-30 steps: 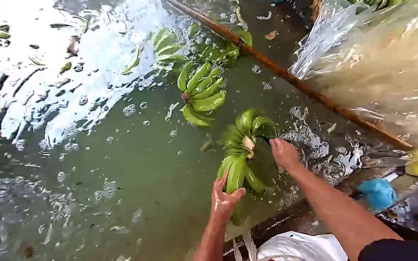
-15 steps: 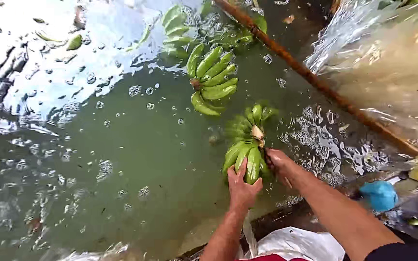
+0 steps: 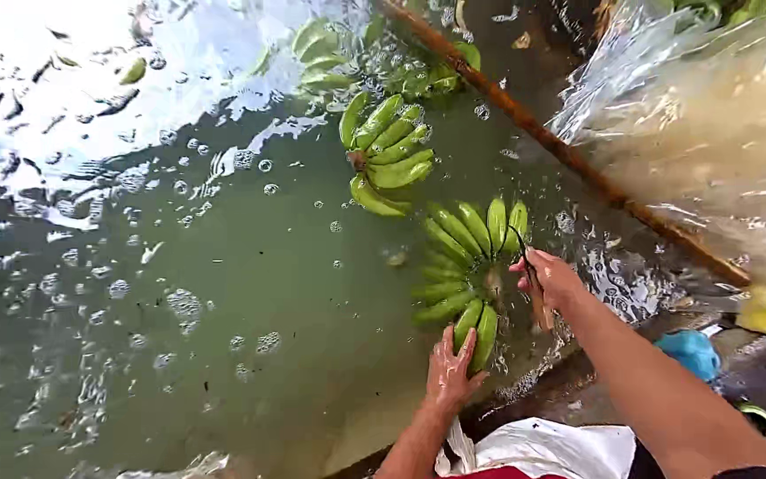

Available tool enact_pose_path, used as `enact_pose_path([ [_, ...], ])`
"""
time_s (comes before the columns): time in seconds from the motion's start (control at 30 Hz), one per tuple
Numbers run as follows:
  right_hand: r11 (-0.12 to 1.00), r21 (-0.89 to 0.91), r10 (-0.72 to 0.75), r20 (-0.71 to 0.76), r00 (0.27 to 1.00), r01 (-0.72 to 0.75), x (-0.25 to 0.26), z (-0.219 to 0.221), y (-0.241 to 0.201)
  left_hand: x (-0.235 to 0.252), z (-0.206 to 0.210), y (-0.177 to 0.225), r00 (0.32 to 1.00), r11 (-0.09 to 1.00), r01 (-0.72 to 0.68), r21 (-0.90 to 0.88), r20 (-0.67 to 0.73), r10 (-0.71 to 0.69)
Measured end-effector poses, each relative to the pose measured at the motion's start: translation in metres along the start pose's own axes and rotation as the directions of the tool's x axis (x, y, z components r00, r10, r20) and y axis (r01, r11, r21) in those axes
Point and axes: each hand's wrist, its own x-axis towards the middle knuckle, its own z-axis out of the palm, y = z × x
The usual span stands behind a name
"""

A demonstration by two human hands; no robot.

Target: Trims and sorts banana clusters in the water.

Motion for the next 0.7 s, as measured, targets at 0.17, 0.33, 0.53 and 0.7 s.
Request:
enact_pose_path([
  [0.17, 0.917, 0.390, 0.144, -0.133, 0.981, -0.082, 0.036, -0.011, 0.023, -0.001, -0.024, -0.008, 0.899, 0.984, 0.140, 0.108, 0.402, -0.172],
  [0.33, 0.772, 0.626, 0.260, -0.147, 0.954, -0.114, 0.060, -0.003, 0.018, 0.007, -0.009, -0.026, 0.704, 0.931, 0.337, 0.138, 0.620, -0.347],
  [0.53, 0.672, 0.737, 0.248, -0.133, 0.960, -0.071, 0.062, 0.001, 0.039, 0.039, -0.014, -0.026, 0.462, 0.821, 0.345, 0.454, 0.680, -0.570],
  [0.7, 0.744, 0.666, 0.188, -0.133, 0.973, -0.053, 0.061, 0.009, 0.022, 0.064, -0.059, -0.012, 0.680, 0.890, 0.355, 0.285, 0.575, -0.455],
])
